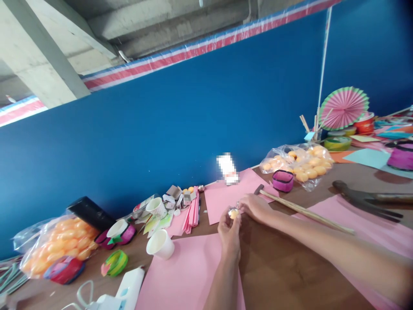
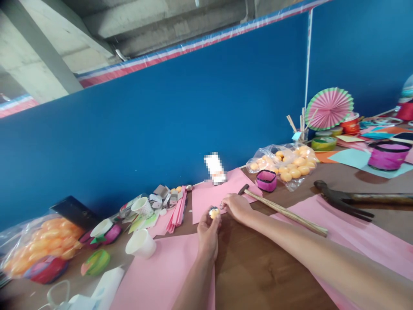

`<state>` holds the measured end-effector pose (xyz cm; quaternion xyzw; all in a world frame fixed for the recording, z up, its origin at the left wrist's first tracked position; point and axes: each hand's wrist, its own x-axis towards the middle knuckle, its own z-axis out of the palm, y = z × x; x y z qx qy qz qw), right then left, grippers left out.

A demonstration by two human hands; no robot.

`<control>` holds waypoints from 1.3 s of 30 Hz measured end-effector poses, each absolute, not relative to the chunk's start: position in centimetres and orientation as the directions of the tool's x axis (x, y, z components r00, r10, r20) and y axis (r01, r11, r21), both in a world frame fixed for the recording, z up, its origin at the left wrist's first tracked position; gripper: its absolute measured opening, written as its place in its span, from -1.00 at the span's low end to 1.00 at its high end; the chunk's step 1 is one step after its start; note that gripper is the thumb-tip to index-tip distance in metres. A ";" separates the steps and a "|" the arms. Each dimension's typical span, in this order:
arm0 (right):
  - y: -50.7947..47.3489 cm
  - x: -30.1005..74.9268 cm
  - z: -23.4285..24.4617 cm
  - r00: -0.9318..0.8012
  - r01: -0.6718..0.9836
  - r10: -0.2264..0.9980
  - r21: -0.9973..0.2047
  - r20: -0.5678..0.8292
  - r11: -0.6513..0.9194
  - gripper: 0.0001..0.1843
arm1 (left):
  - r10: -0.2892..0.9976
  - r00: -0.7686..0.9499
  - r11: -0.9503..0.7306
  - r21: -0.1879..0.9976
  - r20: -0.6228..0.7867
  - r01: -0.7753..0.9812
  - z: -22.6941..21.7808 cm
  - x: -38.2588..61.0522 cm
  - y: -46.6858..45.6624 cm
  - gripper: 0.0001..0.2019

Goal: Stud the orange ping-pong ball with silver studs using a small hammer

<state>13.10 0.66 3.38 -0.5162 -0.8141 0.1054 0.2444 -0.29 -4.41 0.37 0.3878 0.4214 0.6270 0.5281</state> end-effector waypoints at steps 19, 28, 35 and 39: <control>-1.9 15.3 4.0 -0.220 0.400 0.912 -0.821 0.345 0.407 -0.88 | 0.991 -0.095 -0.110 0.970 0.091 -0.216 0.1 -0.3 -4.5 -0.42; -2.5 15.0 2.5 -0.187 0.146 0.959 -0.960 0.212 0.241 -0.78 | 0.996 -0.062 -0.074 0.973 0.061 -0.218 0.4 -0.3 -4.8 -0.44; -3.1 14.5 2.3 -0.220 0.030 0.956 -0.978 0.194 0.205 -0.76 | 0.996 0.024 -0.085 0.976 0.091 -0.199 1.0 0.0 -5.1 -0.49; -3.2 14.3 2.2 -0.240 -0.044 0.960 -0.990 0.144 0.137 -0.81 | 0.994 0.024 -0.098 0.982 0.104 -0.160 1.4 0.1 -5.3 -0.50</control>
